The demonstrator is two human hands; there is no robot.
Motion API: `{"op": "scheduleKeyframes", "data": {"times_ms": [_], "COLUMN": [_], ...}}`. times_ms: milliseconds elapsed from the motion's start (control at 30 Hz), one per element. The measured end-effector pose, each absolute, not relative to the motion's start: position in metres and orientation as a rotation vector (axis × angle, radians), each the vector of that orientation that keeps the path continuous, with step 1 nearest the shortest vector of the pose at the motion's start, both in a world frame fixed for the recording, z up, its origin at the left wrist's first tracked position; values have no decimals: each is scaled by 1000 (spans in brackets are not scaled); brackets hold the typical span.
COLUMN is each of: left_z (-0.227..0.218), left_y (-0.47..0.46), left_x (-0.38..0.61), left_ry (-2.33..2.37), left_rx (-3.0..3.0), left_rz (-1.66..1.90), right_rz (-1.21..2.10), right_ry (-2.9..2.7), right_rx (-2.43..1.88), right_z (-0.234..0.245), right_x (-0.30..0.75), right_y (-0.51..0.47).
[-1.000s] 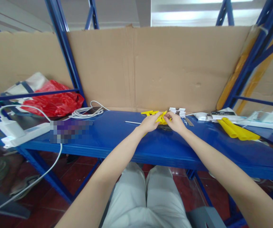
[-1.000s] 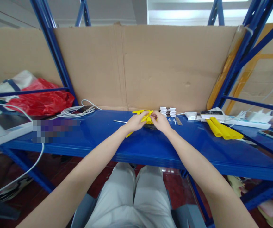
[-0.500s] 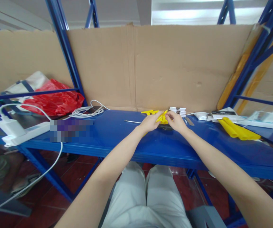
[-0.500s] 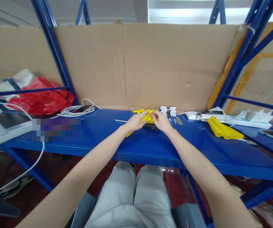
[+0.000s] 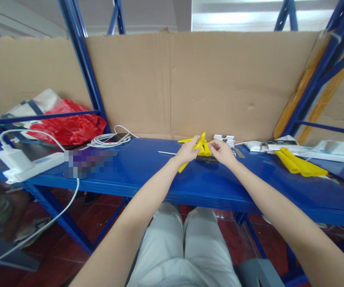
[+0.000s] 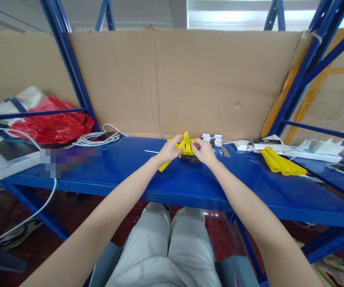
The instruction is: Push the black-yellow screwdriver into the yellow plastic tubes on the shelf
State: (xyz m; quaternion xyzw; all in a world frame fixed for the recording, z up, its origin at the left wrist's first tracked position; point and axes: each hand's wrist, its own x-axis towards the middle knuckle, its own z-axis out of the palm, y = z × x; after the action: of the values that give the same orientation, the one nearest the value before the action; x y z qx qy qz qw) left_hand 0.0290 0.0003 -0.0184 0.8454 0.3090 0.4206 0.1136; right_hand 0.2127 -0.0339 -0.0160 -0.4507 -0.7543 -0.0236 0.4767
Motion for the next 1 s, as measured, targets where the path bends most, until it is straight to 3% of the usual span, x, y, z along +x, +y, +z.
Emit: {"op": "scheduleKeyframes", "data": {"times_ms": [300, 500, 1000], "left_z": [-19, -15, -16], "left_y": [8, 1, 1], "left_x": [25, 25, 26], "left_ry": [894, 954, 962], "left_rx": [2329, 2358, 2389], "left_rz": [1302, 1257, 1244], "right_rz": [-316, -214, -220], "right_ry": [-1705, -1719, -1709], "right_rx": [-1723, -2255, -2389], "right_z": [-10, -9, -11], "right_x": [274, 307, 296], "right_y": [-22, -30, -34]}}
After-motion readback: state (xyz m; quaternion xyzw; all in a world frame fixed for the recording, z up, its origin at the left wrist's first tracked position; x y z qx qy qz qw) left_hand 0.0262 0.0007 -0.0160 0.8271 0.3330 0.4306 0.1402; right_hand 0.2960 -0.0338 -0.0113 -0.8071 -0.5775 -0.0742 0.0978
